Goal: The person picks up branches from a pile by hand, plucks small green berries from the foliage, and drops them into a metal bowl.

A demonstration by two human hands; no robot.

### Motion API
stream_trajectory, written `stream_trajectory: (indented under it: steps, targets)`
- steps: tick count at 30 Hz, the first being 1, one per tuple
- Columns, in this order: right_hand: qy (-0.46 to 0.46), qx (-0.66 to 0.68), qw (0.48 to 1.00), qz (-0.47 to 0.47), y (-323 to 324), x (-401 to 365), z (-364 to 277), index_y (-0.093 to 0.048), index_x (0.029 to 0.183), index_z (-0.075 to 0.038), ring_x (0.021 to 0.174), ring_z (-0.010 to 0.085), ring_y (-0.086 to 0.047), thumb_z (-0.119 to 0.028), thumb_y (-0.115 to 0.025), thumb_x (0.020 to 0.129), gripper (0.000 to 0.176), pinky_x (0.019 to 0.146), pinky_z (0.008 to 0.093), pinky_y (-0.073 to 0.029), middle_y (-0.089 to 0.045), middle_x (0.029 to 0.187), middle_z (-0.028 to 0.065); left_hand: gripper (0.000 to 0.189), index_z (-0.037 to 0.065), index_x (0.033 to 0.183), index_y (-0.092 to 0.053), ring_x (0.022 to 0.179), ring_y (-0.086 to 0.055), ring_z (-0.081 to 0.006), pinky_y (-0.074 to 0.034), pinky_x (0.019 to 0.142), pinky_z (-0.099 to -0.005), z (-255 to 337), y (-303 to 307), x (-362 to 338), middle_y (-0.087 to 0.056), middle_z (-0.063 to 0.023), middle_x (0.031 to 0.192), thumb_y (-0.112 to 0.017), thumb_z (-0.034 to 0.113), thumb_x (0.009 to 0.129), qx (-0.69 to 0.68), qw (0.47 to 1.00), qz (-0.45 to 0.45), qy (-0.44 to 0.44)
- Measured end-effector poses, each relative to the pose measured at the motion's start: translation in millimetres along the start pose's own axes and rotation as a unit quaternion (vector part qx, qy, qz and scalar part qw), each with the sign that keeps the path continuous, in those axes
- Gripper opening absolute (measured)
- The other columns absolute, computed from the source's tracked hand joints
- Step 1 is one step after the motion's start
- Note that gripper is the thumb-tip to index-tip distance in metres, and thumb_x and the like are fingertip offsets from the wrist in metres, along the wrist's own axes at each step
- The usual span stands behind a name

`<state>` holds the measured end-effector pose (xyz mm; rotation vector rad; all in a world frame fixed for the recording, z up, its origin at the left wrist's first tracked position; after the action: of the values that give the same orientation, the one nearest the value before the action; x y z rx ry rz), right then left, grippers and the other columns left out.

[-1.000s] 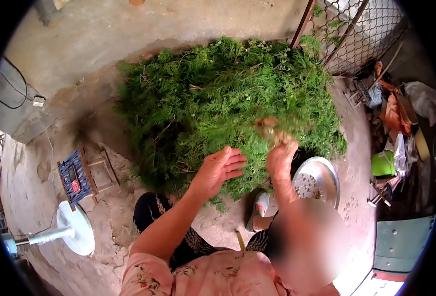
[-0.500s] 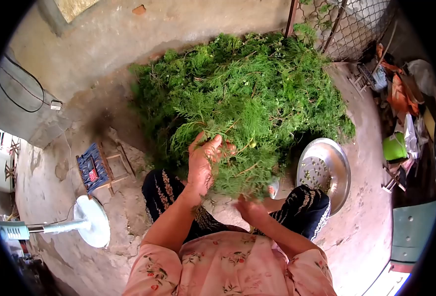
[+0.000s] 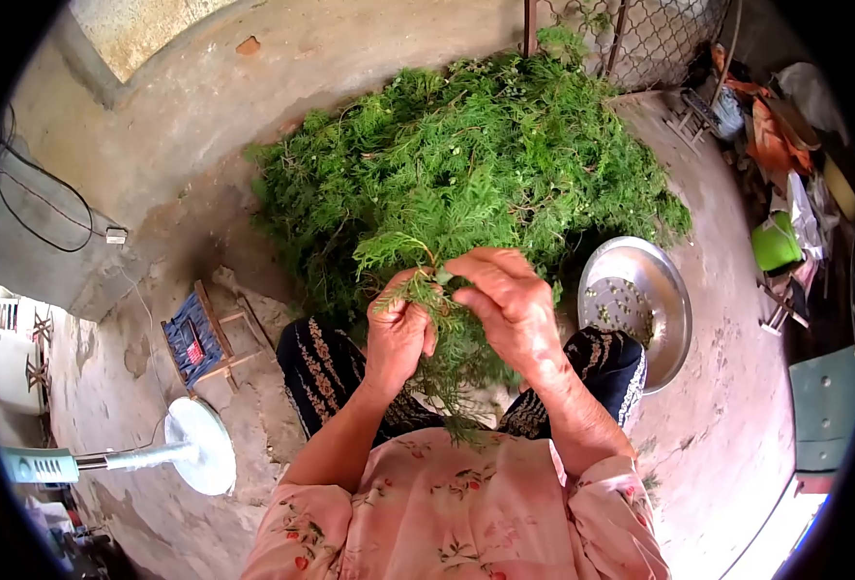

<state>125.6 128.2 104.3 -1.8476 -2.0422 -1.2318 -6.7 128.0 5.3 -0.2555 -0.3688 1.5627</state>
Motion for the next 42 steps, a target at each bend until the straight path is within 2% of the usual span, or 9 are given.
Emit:
stream_trajectory:
  steps: [4,10,12,16,22,24,28,33,42]
  targets:
    - [-0.135,0.185,0.973,-0.016,-14,-19,23,-0.062,0.099,-0.004,0.076,0.0193,-0.06,-0.002,-0.068,0.071,0.029,0.068,0.0273,-0.048,-0.06,0.086,0.0087,0.021,0.0,0.11,-0.052,0.039,-0.042,-0.0042,-0.033,0.034,-0.0189,-1,-9,-12,-0.054,-0.0012,0.065,-0.047,0.007,0.091,0.005,0.999,-0.02,0.041]
    - [-0.091,0.213,0.973,0.014,-9,-33,33,-0.063,0.094,-0.003,0.064,0.0105,-0.054,-0.004,-0.067,0.076,0.019,0.055,0.0215,-0.045,-0.058,0.073,0.0028,0.013,0.002,0.085,-0.063,0.036,-0.038,-0.0042,-0.028,0.033,-0.0195,1,-16,-22,-0.05,0.0005,0.054,-0.056,0.013,0.087,0.07,0.996,-0.015,0.061]
    - [-0.365,0.484,0.795,-0.002,-32,-57,61,-0.064,0.089,-0.004,0.061,0.0083,-0.053,-0.01,-0.065,0.08,0.011,0.053,0.0195,-0.042,-0.058,0.073,0.0007,0.012,0.004,0.081,-0.065,0.037,-0.037,-0.0031,-0.026,0.034,-0.0192,0,-17,-23,-0.05,0.0023,0.052,-0.058,0.012,0.085,0.048,0.996,-0.006,0.068]
    - [-0.379,0.623,0.685,-0.006,-36,-64,64,-0.06,0.09,-0.003,0.061,0.0091,-0.053,-0.025,-0.062,0.082,0.023,0.054,0.0189,-0.041,-0.06,0.078,0.0036,0.011,0.003,0.088,-0.066,0.042,-0.037,-0.0013,-0.025,0.037,-0.0178,-2,-13,-17,-0.051,0.0035,0.055,-0.057,0.008,0.085,0.131,0.99,-0.027,-0.041]
    - [-0.328,0.628,0.703,0.059,-10,-60,71,-0.055,0.099,-0.003,0.071,0.0124,-0.054,-0.007,-0.061,0.081,0.019,0.055,0.0219,-0.04,-0.058,0.085,0.0054,0.019,0.003,0.089,-0.064,0.042,-0.046,-0.0156,-0.039,0.043,-0.0265,19,-25,-20,-0.055,-0.011,0.058,-0.064,0.002,0.071,0.422,0.895,-0.045,-0.14]
    - [-0.335,0.472,0.813,0.069,2,-62,68,-0.059,0.089,-0.003,0.063,0.0092,-0.049,-0.01,-0.062,0.082,0.011,0.054,0.0207,-0.038,-0.056,0.076,0.0015,0.021,0.005,0.089,-0.064,0.043,-0.048,-0.0237,-0.041,0.043,-0.029,24,-31,-20,-0.056,-0.0136,0.062,-0.066,0.003,0.069,0.454,0.877,-0.048,-0.149]
    - [-0.124,0.11,0.985,0.051,19,-49,26,-0.064,0.082,0.0,0.062,0.0111,-0.05,-0.007,-0.066,0.077,0.009,0.057,0.024,-0.043,-0.059,0.071,0.0039,0.02,0.008,0.089,-0.065,0.048,-0.053,-0.0281,-0.042,0.044,-0.0328,19,-26,-17,-0.055,-0.0142,0.061,-0.066,0.005,0.069,0.484,0.861,-0.048,-0.147]
    - [-0.161,0.301,0.938,0.058,-12,-68,55,-0.064,0.093,-0.001,0.067,0.0107,-0.051,-0.006,-0.066,0.077,0.017,0.061,0.0235,-0.044,-0.06,0.078,0.0042,0.016,0.008,0.087,-0.064,0.05,-0.054,-0.0299,-0.042,0.044,-0.0331,12,-29,-17,-0.056,-0.0143,0.061,-0.065,0.006,0.071,0.47,0.87,-0.082,-0.124]
    - [-0.193,0.286,0.938,0.039,-24,-61,49,-0.063,0.093,-0.001,0.064,0.005,-0.042,-0.011,-0.069,0.075,0.021,0.056,0.0197,-0.037,-0.049,0.075,-0.0031,0.006,0.007,0.078,-0.059,0.049,-0.054,-0.0304,-0.042,0.044,-0.0349,13,-34,-20,-0.055,-0.0134,0.059,-0.064,0.009,0.074,0.529,0.828,-0.097,-0.156]
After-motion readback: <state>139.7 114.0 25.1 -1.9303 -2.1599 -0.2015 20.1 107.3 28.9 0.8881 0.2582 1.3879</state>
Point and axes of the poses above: each hand's wrist, its own x-axis towards the middle knuckle, its own y-axis out of the back of the hand, z = x × y, the point moved 8 cm from there along x, towards the middle knuckle
